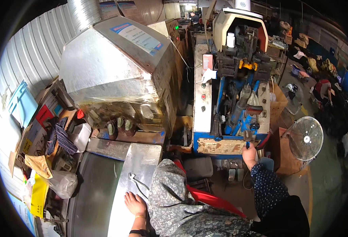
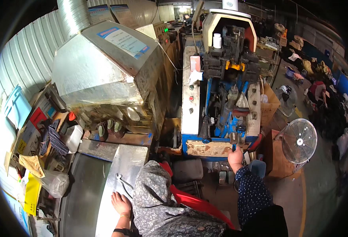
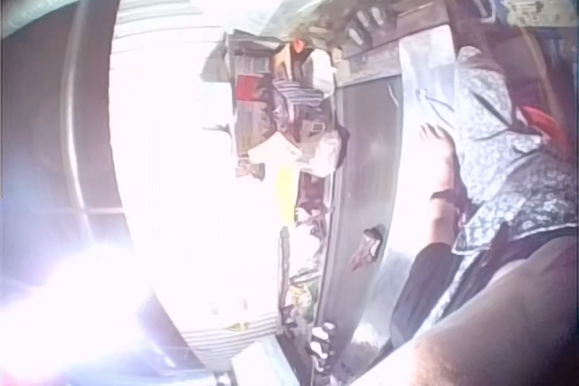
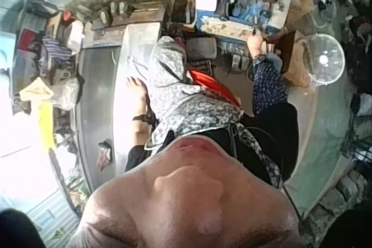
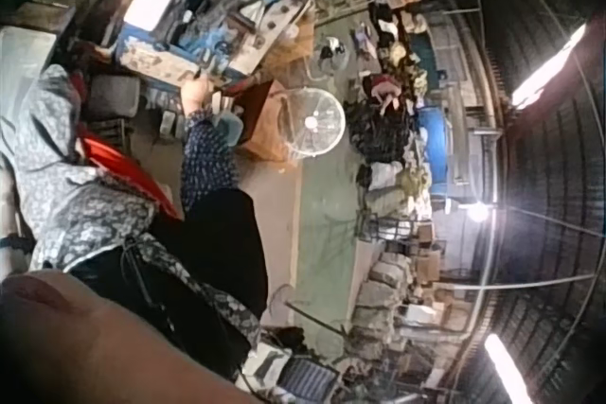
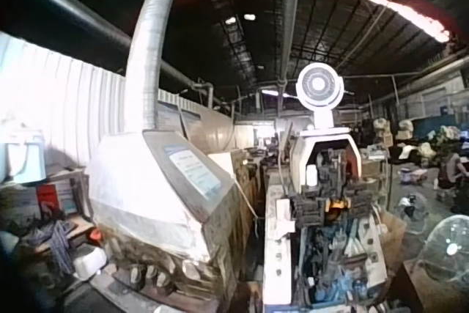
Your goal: Operating a toe-lasting machine to shape shoes and placing them on a conveyor belt.
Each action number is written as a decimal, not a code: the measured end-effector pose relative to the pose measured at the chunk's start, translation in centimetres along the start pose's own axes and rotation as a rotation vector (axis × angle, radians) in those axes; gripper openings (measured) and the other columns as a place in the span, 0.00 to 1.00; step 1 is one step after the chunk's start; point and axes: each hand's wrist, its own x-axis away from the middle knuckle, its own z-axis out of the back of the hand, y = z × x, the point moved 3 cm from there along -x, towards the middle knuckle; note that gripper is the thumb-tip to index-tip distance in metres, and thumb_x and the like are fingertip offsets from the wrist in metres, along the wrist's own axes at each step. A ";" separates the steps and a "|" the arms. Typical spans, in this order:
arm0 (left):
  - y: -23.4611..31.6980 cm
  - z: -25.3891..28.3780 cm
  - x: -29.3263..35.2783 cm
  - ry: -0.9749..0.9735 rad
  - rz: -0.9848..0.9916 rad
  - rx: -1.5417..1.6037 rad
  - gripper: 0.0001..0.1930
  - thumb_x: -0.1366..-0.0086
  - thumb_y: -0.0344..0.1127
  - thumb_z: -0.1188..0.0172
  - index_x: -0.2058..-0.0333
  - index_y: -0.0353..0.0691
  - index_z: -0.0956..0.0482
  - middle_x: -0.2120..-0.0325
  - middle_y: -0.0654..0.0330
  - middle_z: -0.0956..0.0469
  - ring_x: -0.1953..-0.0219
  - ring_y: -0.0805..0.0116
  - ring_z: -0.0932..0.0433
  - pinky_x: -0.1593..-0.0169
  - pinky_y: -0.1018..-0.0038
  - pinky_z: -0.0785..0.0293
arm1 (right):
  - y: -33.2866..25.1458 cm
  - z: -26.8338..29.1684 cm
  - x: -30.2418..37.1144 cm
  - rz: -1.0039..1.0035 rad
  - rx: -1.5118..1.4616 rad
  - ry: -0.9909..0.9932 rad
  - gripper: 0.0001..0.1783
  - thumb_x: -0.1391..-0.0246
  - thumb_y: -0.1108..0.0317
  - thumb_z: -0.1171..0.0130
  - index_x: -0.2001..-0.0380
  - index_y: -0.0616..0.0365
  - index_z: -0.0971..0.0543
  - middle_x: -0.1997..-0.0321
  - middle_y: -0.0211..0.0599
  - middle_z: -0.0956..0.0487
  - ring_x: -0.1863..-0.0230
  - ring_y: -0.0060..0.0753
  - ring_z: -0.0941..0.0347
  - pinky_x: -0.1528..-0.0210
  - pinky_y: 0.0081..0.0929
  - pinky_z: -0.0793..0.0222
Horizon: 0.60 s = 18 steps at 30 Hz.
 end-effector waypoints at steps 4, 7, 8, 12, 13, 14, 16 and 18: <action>0.0 -0.1 0.0 -0.007 -0.001 -0.003 0.28 0.28 0.45 0.51 0.37 0.31 0.29 0.33 0.43 0.34 0.29 0.43 0.39 0.27 0.53 0.46 | -0.3 0.1 0.0 -0.041 0.010 -0.030 0.17 0.46 0.62 0.39 0.56 0.60 0.19 0.65 0.57 0.16 0.57 0.62 0.19 0.54 0.48 0.24; 0.0 -0.1 -0.1 0.004 -0.004 -0.010 0.28 0.28 0.44 0.51 0.38 0.31 0.29 0.33 0.43 0.33 0.29 0.43 0.39 0.28 0.52 0.46 | -0.6 0.3 0.0 -0.035 0.007 -0.032 0.17 0.46 0.62 0.38 0.55 0.59 0.19 0.64 0.58 0.16 0.58 0.63 0.19 0.55 0.51 0.24; -0.1 -0.2 -0.1 0.007 0.002 -0.009 0.27 0.29 0.44 0.50 0.38 0.31 0.28 0.33 0.43 0.33 0.29 0.43 0.39 0.28 0.52 0.46 | -0.8 0.4 0.1 -0.008 0.016 -0.026 0.18 0.46 0.62 0.38 0.55 0.59 0.19 0.64 0.58 0.16 0.58 0.64 0.20 0.55 0.52 0.25; -0.1 -0.7 -0.3 0.045 -0.017 -0.013 0.26 0.30 0.43 0.50 0.40 0.31 0.26 0.34 0.43 0.32 0.31 0.43 0.37 0.29 0.51 0.45 | -1.7 0.7 0.3 0.004 0.174 0.001 0.18 0.47 0.60 0.37 0.56 0.60 0.20 0.66 0.60 0.18 0.60 0.66 0.21 0.57 0.57 0.26; -0.3 -0.9 -0.3 0.036 0.002 -0.038 0.26 0.30 0.43 0.49 0.40 0.31 0.26 0.34 0.43 0.31 0.31 0.43 0.37 0.29 0.51 0.44 | -2.0 0.8 0.3 0.020 0.205 0.031 0.17 0.47 0.59 0.37 0.58 0.59 0.19 0.66 0.59 0.17 0.61 0.66 0.20 0.57 0.57 0.26; -0.3 -1.0 -0.3 0.066 -0.024 -0.017 0.26 0.30 0.42 0.49 0.41 0.30 0.25 0.35 0.43 0.31 0.32 0.42 0.36 0.29 0.51 0.43 | -2.0 0.8 0.4 -0.014 0.213 0.050 0.17 0.47 0.58 0.37 0.60 0.59 0.19 0.66 0.59 0.17 0.61 0.66 0.20 0.57 0.57 0.25; -0.4 -1.2 -0.4 0.081 -0.035 -0.025 0.25 0.31 0.42 0.49 0.42 0.30 0.24 0.36 0.43 0.30 0.32 0.41 0.35 0.30 0.51 0.42 | -2.2 0.8 0.3 0.006 0.190 0.060 0.17 0.47 0.57 0.38 0.61 0.60 0.19 0.67 0.60 0.17 0.61 0.67 0.20 0.56 0.58 0.25; -0.4 -1.1 -0.4 0.102 -0.060 -0.033 0.25 0.30 0.42 0.49 0.42 0.30 0.24 0.36 0.42 0.29 0.32 0.40 0.35 0.30 0.50 0.41 | -2.1 0.7 0.0 0.046 0.201 0.070 0.18 0.45 0.55 0.40 0.61 0.61 0.19 0.66 0.61 0.17 0.61 0.67 0.20 0.56 0.58 0.25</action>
